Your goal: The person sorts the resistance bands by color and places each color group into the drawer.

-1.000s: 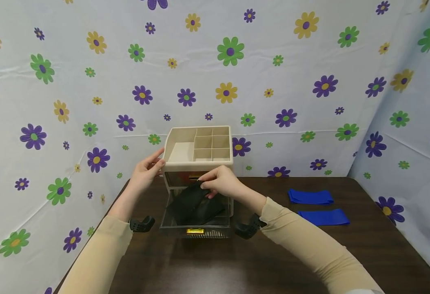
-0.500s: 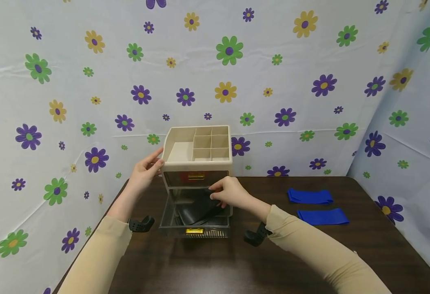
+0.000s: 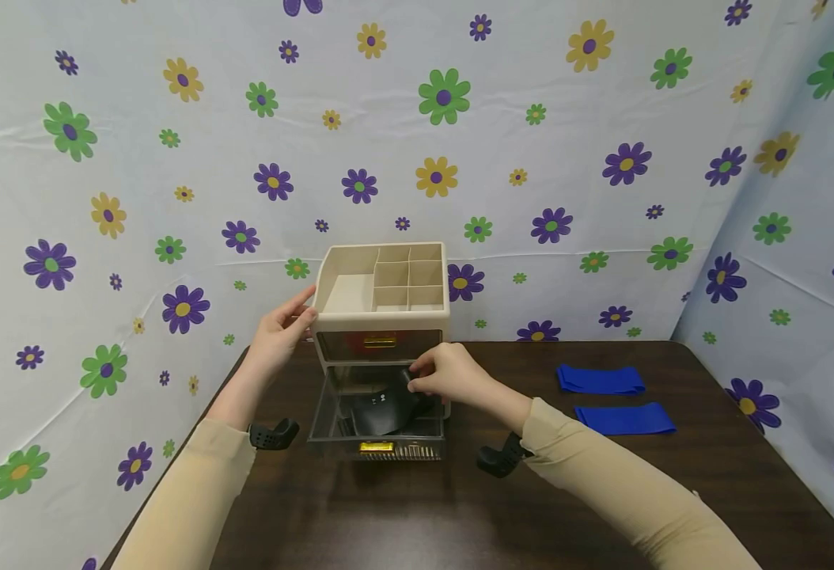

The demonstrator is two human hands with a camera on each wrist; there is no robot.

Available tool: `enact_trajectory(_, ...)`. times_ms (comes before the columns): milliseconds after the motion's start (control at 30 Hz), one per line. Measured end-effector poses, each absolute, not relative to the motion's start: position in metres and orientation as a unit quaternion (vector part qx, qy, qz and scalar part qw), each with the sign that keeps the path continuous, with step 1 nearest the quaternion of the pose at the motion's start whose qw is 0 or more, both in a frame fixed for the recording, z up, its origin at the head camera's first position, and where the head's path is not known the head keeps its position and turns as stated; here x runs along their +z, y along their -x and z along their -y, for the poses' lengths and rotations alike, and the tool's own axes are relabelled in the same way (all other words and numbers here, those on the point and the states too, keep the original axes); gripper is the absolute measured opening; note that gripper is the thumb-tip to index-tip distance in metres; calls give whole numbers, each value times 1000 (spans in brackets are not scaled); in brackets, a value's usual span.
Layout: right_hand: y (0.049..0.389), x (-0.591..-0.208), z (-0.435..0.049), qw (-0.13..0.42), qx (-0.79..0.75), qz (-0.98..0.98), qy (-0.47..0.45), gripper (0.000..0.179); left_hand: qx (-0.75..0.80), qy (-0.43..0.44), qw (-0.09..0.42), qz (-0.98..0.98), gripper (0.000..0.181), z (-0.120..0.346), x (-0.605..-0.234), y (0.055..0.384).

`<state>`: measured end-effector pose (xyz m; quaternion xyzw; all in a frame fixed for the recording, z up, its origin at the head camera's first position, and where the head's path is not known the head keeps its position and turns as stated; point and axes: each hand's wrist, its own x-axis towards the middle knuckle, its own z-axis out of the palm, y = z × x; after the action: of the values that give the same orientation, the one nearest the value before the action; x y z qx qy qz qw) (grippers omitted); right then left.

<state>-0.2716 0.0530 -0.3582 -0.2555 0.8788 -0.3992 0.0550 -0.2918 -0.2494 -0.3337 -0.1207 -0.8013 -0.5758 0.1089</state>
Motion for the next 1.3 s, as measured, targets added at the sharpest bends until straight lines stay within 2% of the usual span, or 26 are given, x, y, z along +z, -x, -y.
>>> enact_trajectory(333,261,-352,-71,56,-451,-852,259,19,-584,116,100,797,52,248,-333,290)
enact_trajectory(567,232,-355,-91,63,-525,-812,247,21,-591,113,93,793,51,249,-332,292)
enact_trajectory(767,206,-373,-93,44,-587,-770,247,17,-582,108,97,800,52,249,-332,292)
enact_trajectory(1067,182,-413,-74,90,-643,-708,276,17,-580,118,108,799,54,251,-335,296)
enact_trajectory(1300,173,-429,-59,78,-647,-694,306,20,-584,122,108,795,54,252,-333,298)
